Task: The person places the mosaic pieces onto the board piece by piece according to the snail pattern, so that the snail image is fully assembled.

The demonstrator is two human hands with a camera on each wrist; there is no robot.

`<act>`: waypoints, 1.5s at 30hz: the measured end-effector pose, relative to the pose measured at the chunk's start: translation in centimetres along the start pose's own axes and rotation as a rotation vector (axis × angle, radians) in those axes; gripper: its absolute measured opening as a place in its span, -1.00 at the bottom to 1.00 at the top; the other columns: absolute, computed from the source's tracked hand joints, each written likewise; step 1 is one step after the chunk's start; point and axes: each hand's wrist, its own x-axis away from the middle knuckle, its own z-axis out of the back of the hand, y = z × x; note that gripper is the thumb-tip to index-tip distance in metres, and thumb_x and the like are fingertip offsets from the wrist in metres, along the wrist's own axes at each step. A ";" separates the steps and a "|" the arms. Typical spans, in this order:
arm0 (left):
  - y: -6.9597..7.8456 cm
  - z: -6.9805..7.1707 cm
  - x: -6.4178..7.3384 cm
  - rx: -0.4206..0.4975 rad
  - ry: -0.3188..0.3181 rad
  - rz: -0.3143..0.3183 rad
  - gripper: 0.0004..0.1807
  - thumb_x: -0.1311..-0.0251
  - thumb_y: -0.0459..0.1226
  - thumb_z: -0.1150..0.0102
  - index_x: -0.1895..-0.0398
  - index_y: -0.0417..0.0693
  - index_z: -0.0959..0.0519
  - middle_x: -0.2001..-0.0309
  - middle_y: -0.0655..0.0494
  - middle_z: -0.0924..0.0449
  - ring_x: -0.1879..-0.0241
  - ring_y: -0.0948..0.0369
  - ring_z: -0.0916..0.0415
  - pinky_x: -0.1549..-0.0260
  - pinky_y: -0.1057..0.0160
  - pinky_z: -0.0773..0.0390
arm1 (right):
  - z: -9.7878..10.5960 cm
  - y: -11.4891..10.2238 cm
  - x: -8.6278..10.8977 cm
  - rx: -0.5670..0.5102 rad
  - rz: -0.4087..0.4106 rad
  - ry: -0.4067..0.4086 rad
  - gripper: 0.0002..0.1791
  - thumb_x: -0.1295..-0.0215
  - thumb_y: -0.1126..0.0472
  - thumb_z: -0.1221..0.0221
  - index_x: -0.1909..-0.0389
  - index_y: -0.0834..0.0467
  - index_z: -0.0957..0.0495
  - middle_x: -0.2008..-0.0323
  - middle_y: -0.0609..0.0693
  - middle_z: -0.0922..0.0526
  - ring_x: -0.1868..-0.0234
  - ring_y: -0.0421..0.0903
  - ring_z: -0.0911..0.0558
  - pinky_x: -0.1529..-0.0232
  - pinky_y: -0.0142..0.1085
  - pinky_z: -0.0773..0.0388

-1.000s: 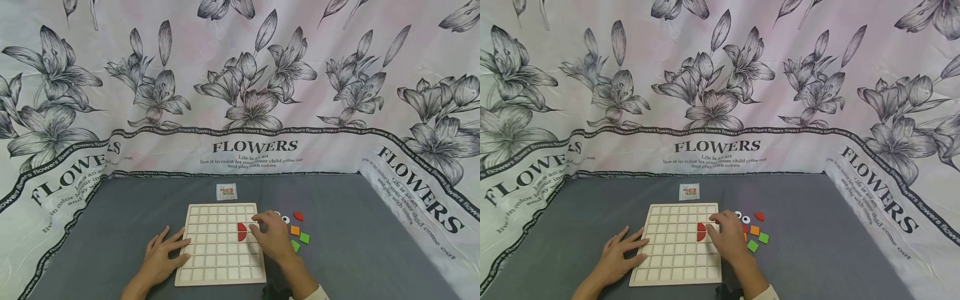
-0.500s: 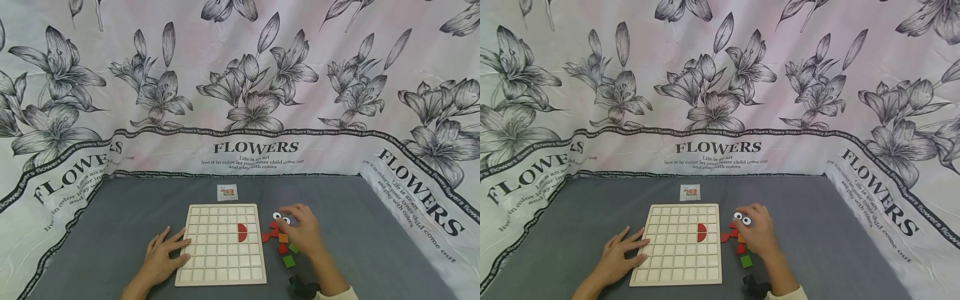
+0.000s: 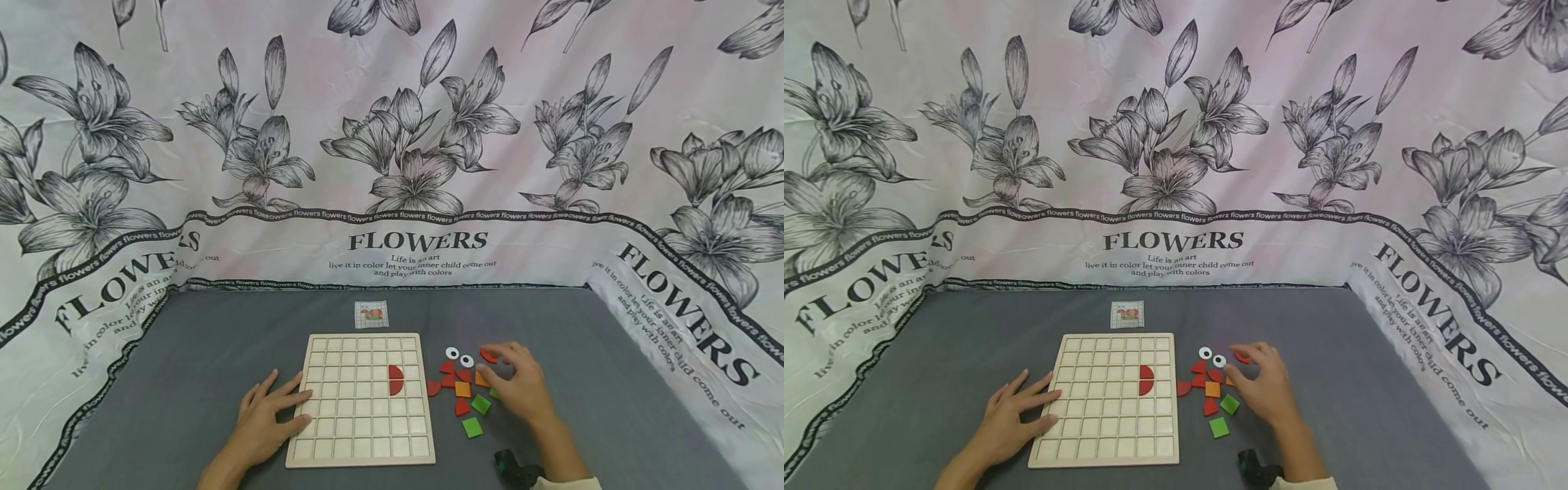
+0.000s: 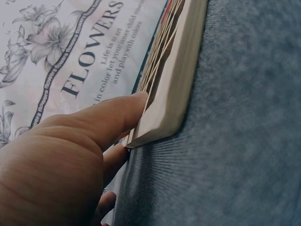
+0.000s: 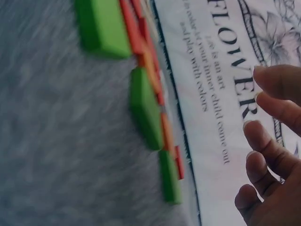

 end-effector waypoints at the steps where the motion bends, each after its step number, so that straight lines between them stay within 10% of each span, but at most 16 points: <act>1: 0.0 0.0 0.0 0.002 -0.001 -0.001 -0.52 -0.09 -0.03 -0.38 -0.11 0.13 -0.65 -0.37 0.12 -0.28 -0.44 -0.14 0.18 -0.30 -0.23 0.35 | 0.0 0.2 0.1 0.004 -0.011 -0.013 -0.67 -0.04 0.28 -0.44 0.12 0.19 -0.69 0.25 0.06 -0.59 0.20 0.07 -0.50 0.30 -0.02 -0.47; 32: -0.2 0.0 0.1 0.029 -0.005 -0.006 -0.53 -0.11 -0.01 -0.36 -0.12 0.15 -0.64 -0.37 0.15 -0.29 -0.45 -0.11 0.19 -0.31 -0.22 0.34 | -0.9 2.6 0.7 0.139 -0.307 -0.290 -0.73 -0.07 0.22 -0.41 0.16 0.11 -0.70 0.25 -0.05 -0.45 0.16 -0.01 -0.43 0.16 -0.03 -0.43; 45: -0.4 0.0 0.1 0.028 -0.017 -0.003 -0.52 -0.11 0.02 -0.35 -0.12 0.18 -0.63 -0.38 0.15 -0.28 -0.45 -0.13 0.20 -0.30 -0.23 0.34 | -0.7 1.9 0.4 0.154 -0.171 -0.160 -0.72 -0.07 0.21 -0.43 0.17 0.16 -0.69 0.27 -0.03 -0.59 0.25 -0.02 -0.54 0.22 0.00 -0.48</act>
